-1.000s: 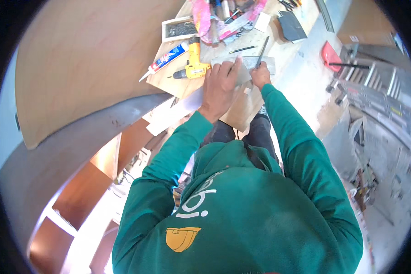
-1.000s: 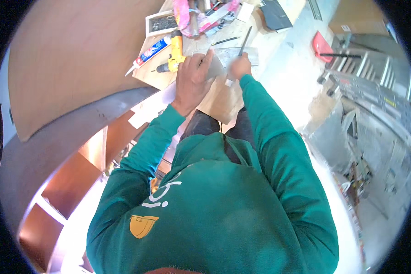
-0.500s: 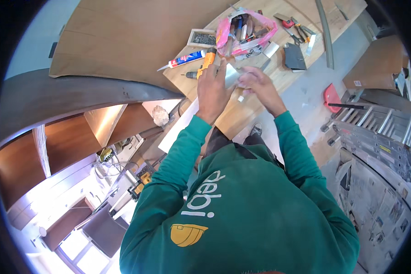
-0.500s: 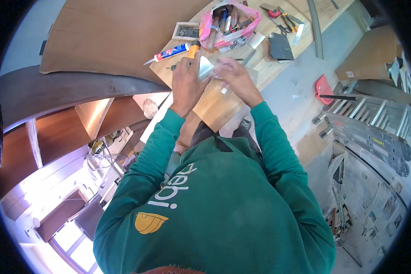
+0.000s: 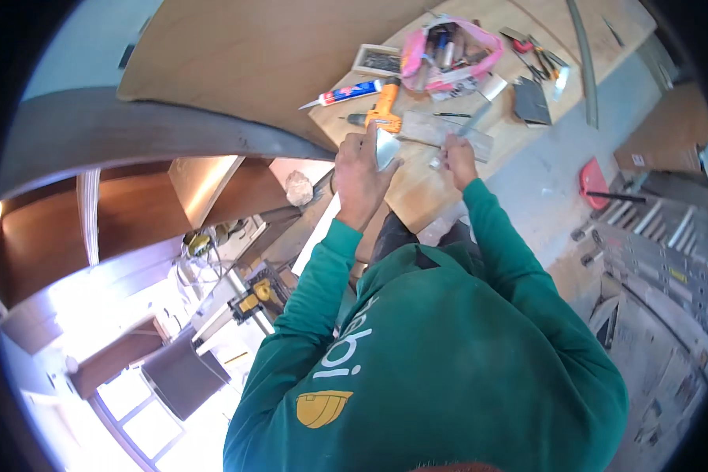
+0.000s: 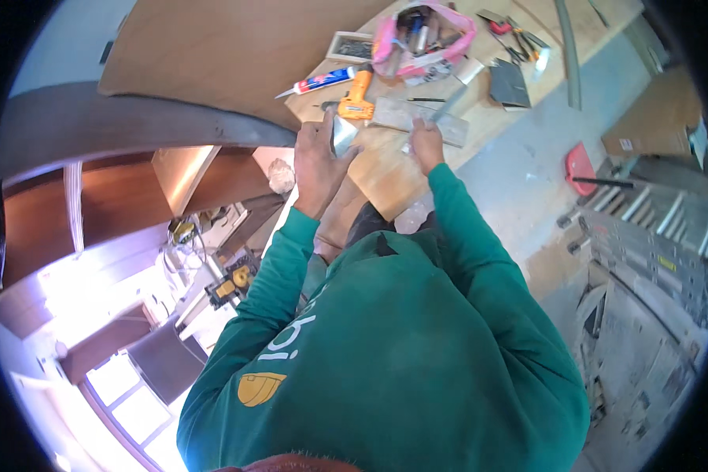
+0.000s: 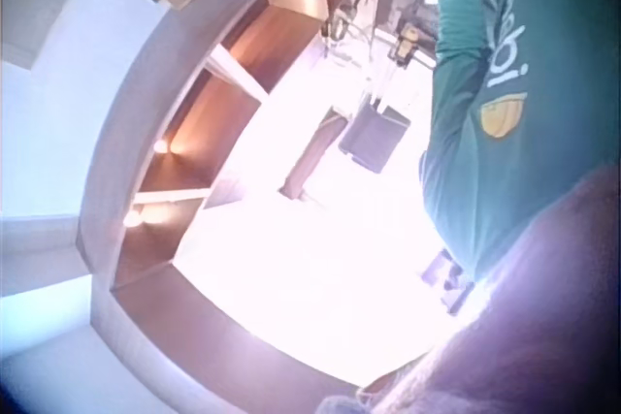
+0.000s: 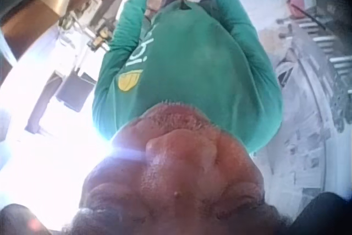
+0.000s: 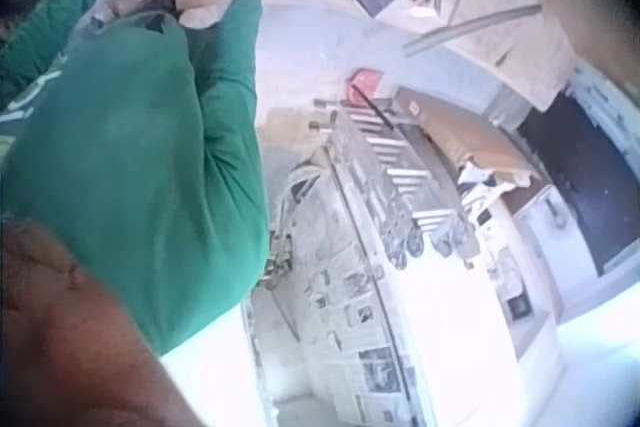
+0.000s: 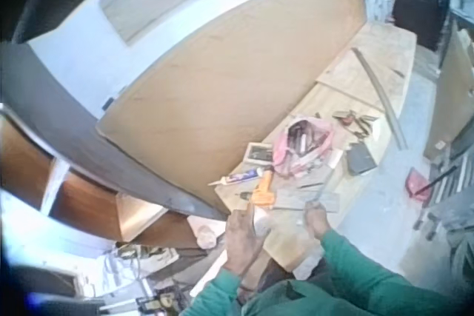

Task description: The person uses a utility knife to trim a strip of edge banding on a wooden board. They then fit the trimmed strip onto the edge of a wooden cabinet frame, adjusting it to ensure a proper fit.

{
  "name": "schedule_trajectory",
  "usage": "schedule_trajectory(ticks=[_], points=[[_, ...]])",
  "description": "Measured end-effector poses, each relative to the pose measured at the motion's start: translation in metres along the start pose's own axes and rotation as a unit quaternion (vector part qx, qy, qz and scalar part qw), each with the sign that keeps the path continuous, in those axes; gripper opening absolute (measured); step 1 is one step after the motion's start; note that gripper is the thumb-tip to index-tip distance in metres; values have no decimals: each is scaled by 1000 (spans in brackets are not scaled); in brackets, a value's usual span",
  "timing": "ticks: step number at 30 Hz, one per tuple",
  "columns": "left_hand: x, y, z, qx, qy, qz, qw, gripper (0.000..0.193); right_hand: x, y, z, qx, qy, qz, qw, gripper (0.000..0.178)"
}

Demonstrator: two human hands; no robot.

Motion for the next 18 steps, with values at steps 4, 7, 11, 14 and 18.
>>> schedule_trajectory(ticks=[4, 7, 11, 14, 18], points=[[6, 39, 2, 72, 1, 20, 997, 83, -153, -64, 109, -244, 96, -24, 965, 33], [20, 57, -9, 104, -9, 49, 993, 82, -222, -90, 151, -318, 190, 43, 928, 31], [43, 86, -21, 144, -40, 52, 987, 82, -273, -108, 172, -312, 284, 177, 889, 19], [53, 107, -26, 143, -40, 60, 987, 83, -293, -109, 178, -292, 294, 187, 891, 24], [58, 122, -31, 135, -47, 91, 985, 82, -303, -104, 175, -310, 250, 126, 909, 24]])
Point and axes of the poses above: each hand's wrist, its own z-axis away from the middle knuckle, its own y-axis out of the back of the hand, x = y × z, the point moved 7 cm from there along -z, towards the middle knuckle, and after that the axes turned 9 degrees about -x, right-handed, at the moved point
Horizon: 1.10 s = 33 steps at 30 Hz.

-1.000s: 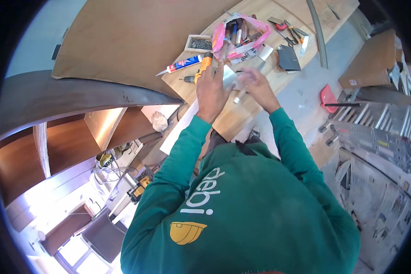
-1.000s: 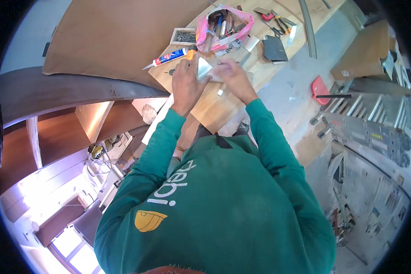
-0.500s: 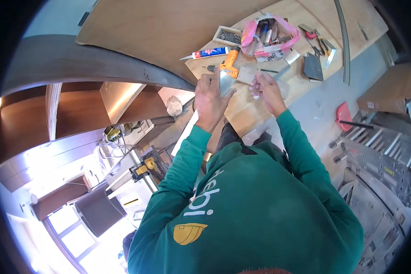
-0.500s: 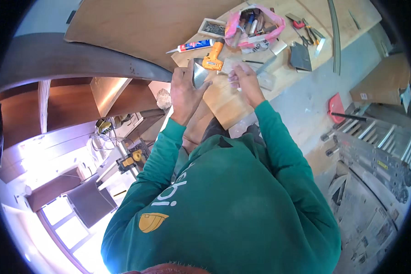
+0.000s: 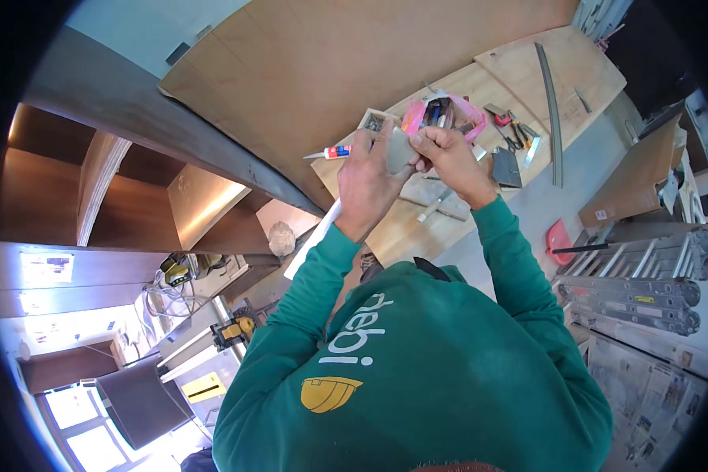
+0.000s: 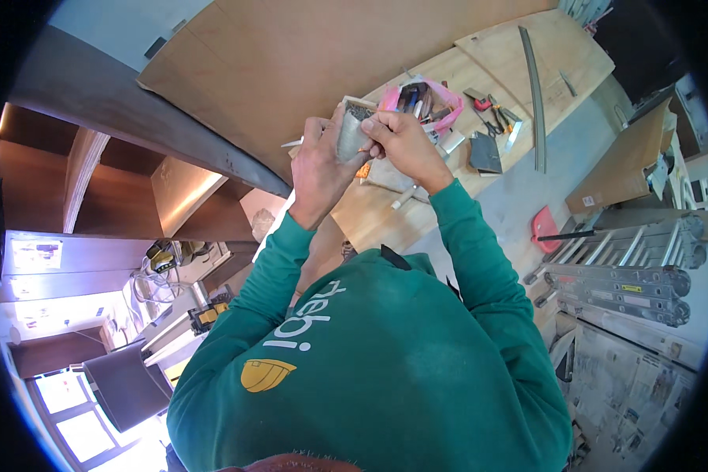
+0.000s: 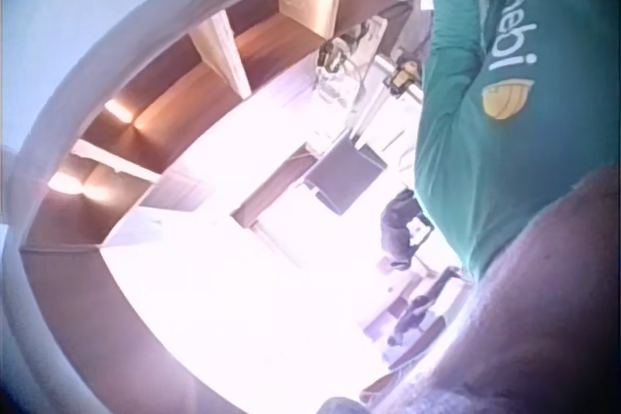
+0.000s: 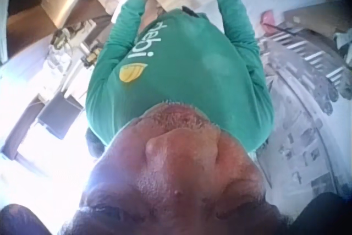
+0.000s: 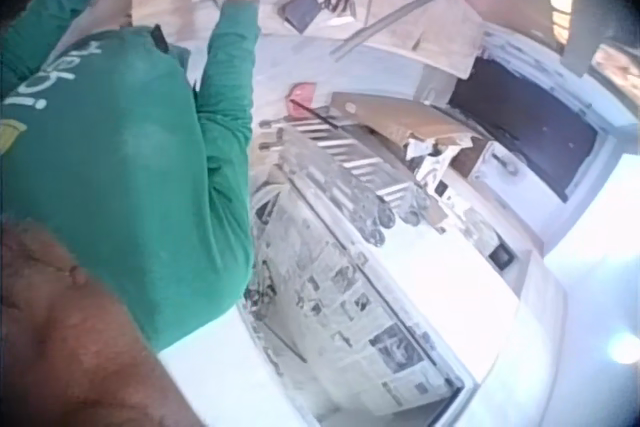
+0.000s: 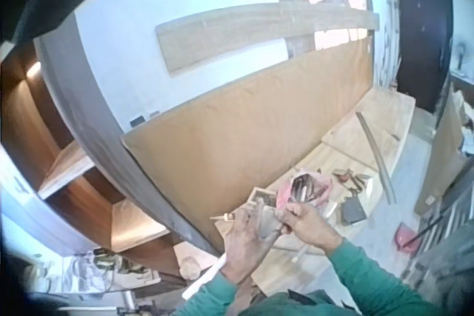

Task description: The person uses a utility knife to trim a strip of edge banding on a wooden board. They then fit the trimmed strip onto the edge of a wooden cabinet frame, adjusting it to ensure a proper fit.

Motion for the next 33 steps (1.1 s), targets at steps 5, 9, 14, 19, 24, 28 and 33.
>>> schedule_trajectory(ticks=[5, 9, 14, 19, 24, 28, 33], points=[[-1, 16, -10, 5, -17, 21, 1000, 79, -14, 3, 4, 27, 8, -127, 991, 28], [-1, 32, -22, 16, -25, 26, 999, 78, -39, -5, 6, 15, 18, -56, 998, 26], [8, 45, -28, 28, -52, 8, 998, 81, -70, -14, 4, 26, 86, 69, 994, 24], [19, 50, -28, 22, -93, -25, 995, 81, -112, -25, 15, 114, 201, 429, 873, 13], [20, 43, -29, -6, -123, -39, 992, 79, -104, -39, 14, 115, 195, 629, 744, 9], [9, 24, -31, -19, -155, -62, 986, 79, -85, -40, 15, 102, 170, 670, 716, 11], [0, 18, -34, -119, -154, 0, 981, 80, -24, 0, 15, 91, -36, 114, 989, 19]])
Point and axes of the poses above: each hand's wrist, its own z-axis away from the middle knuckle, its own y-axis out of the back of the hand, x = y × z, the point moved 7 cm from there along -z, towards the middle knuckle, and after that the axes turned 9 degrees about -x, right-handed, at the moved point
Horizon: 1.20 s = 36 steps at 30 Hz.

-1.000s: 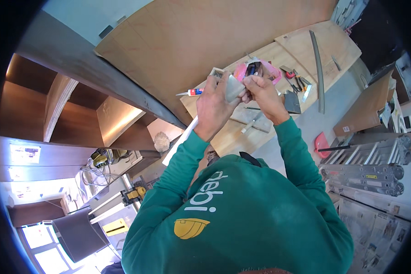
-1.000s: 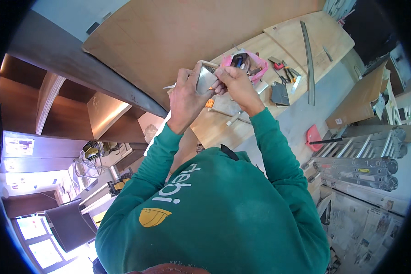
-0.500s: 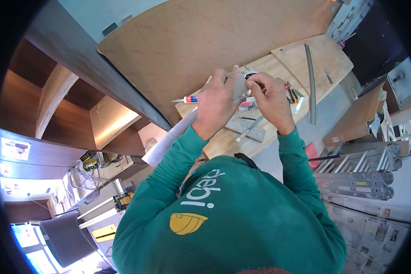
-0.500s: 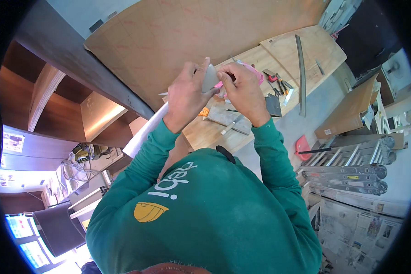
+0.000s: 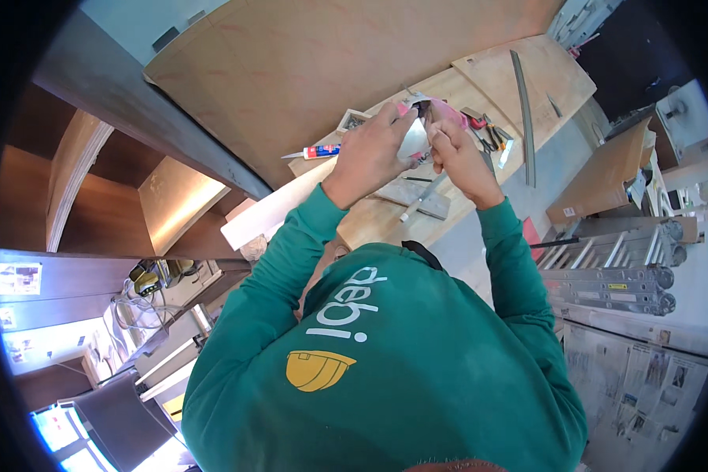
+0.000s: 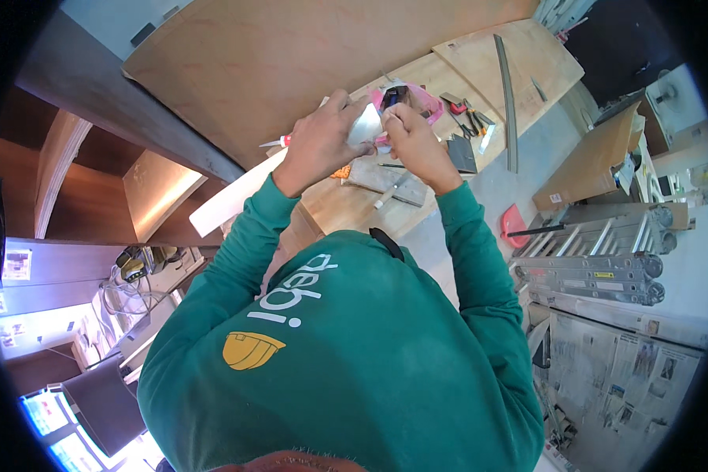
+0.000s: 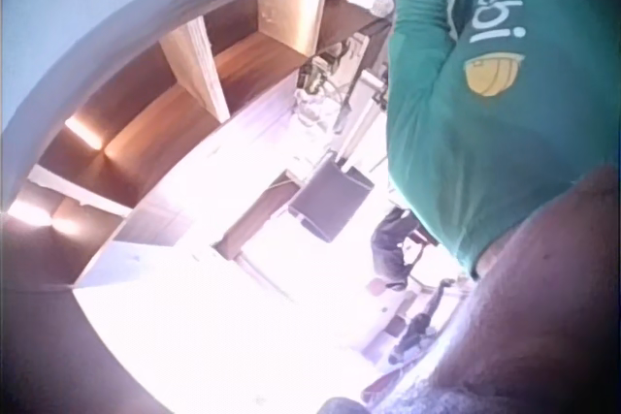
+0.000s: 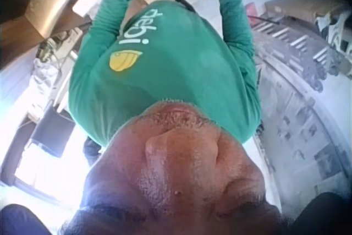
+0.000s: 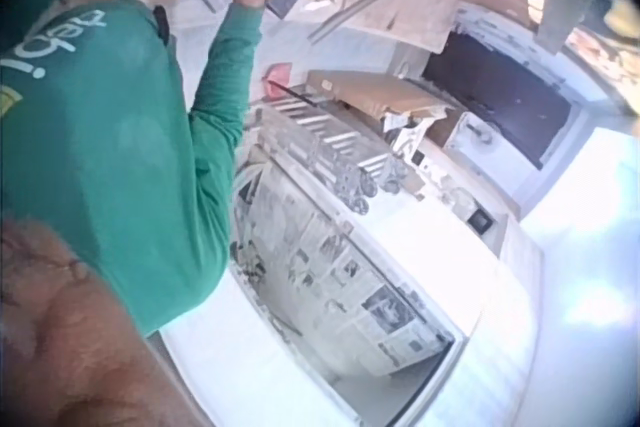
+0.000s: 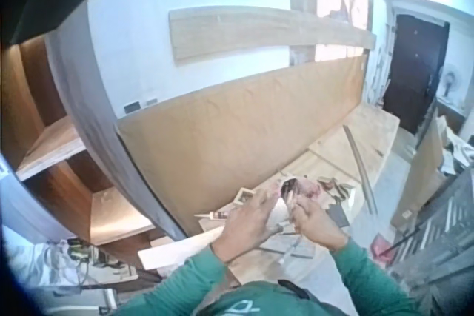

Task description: The person uses a utility knife to trim a strip of edge banding on a wooden board. They then fit the trimmed strip onto the edge of a wooden cabinet frame, adjusting it to ensure a proper fit.

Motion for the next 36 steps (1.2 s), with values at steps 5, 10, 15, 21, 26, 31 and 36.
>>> schedule_trajectory(ticks=[5, 10, 15, 21, 26, 31, 36], points=[[-8, -6, 0, -48, -17, 81, 995, 78, 23, -16, 12, 4, -19, -324, 946, 19], [-9, -15, -3, -32, -18, 65, 997, 77, 23, -9, 9, 145, 12, -108, 983, 20], [-8, -3, 7, -25, 28, 34, 999, 74, 28, 102, 26, 445, 117, 278, 843, 30], [-12, 10, 15, 1, 28, 39, 999, 77, 6, 66, 34, 240, 100, 232, 937, 36], [-9, 14, 15, 11, 38, 20, 999, 77, -23, 7, 37, 126, 72, 141, 979, 24], [2, 19, 15, 26, 13, -3, 1000, 76, -49, -14, 32, 92, 133, 161, 974, 19], [9, 13, 14, 10, 5, -21, 1000, 74, -66, -21, 35, 84, 195, 364, 907, 14]])
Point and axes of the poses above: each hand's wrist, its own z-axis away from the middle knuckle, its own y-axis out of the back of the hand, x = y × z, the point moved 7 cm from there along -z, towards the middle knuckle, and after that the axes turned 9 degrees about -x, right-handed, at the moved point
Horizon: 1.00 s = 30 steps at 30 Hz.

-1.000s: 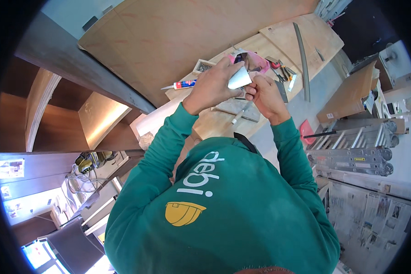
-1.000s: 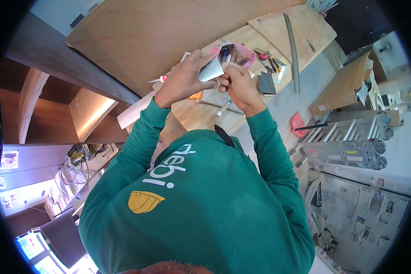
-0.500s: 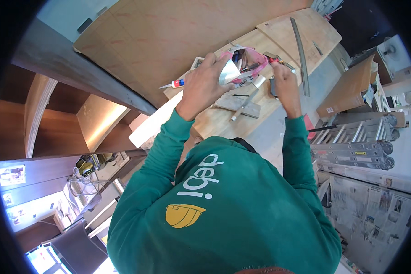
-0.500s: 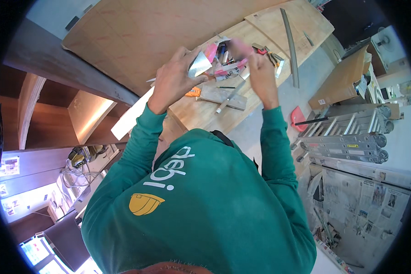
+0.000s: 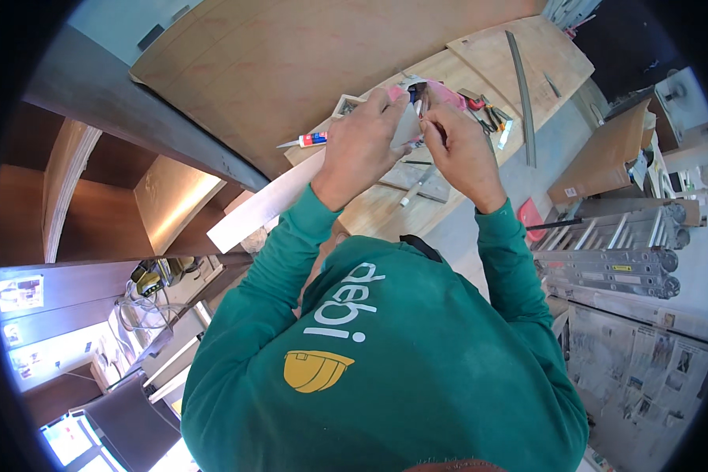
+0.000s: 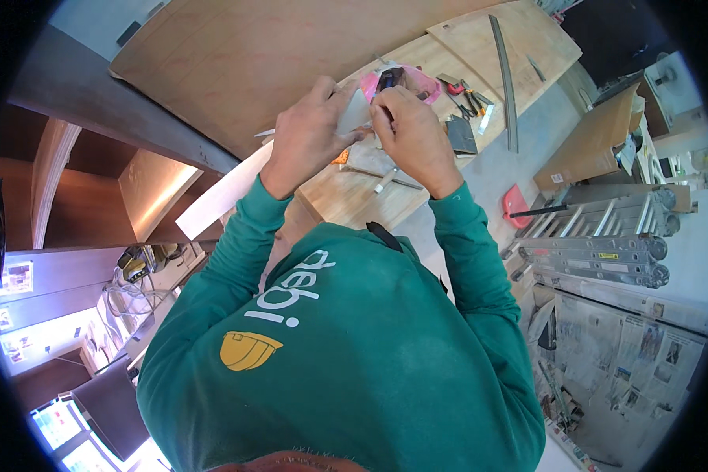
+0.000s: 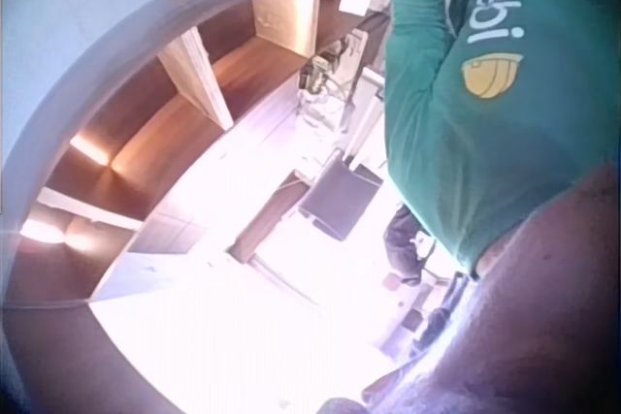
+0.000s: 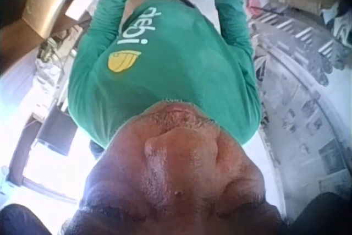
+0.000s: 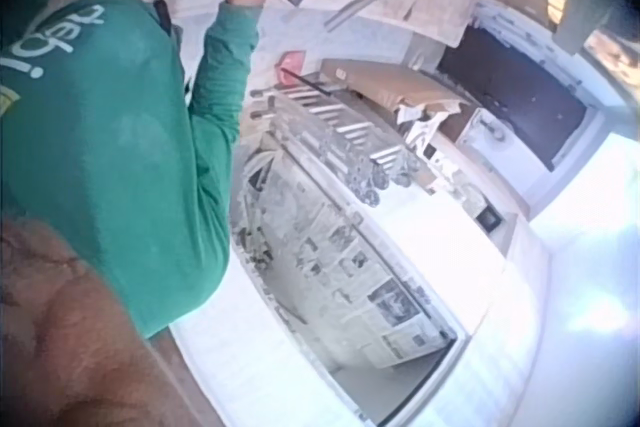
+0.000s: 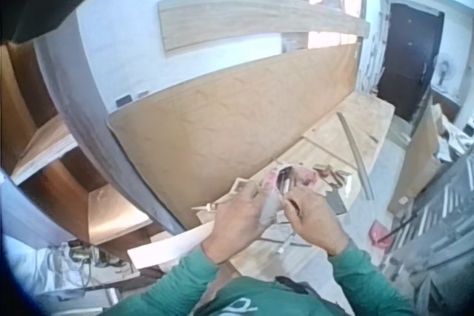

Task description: The person uses a utility knife to trim a strip of edge banding on a wooden board. They then fit the trimmed strip onto the edge of a wooden cabinet frame, adjusting it to ensure a proper fit.

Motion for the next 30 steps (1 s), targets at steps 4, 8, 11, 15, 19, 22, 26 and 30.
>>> schedule_trajectory(ticks=[4, 8, 11, 15, 19, 22, 26, 30], points=[[0, -3, 2, -7, -8, 3, 1000, 73, 19, -17, 4, 35, -26, -4, 999, 16], [-4, -8, 3, 9, -2, 16, 1000, 73, 93, -21, 16, 123, -134, -91, 979, 23], [-11, -1, 5, 2, 27, 31, 999, 74, 152, -15, 44, 64, -257, -106, 958, 27], [-13, 0, 4, -2, 15, 41, 999, 78, 117, -25, 37, 24, -195, -191, 962, 30], [-8, 0, -1, 26, -15, 50, 998, 82, 64, -15, 16, 27, -140, -250, 958, 30], [-7, 0, -3, 33, -34, 54, 997, 83, 44, -13, 10, 7, -139, -341, 930, 28], [-6, -1, -6, 56, -64, 20, 996, 83, 35, -16, -1, -25, -119, -316, 941, 26], [-8, 4, -5, 52, -74, -2, 996, 89, 38, -26, -8, -52, -155, -327, 931, 23]])
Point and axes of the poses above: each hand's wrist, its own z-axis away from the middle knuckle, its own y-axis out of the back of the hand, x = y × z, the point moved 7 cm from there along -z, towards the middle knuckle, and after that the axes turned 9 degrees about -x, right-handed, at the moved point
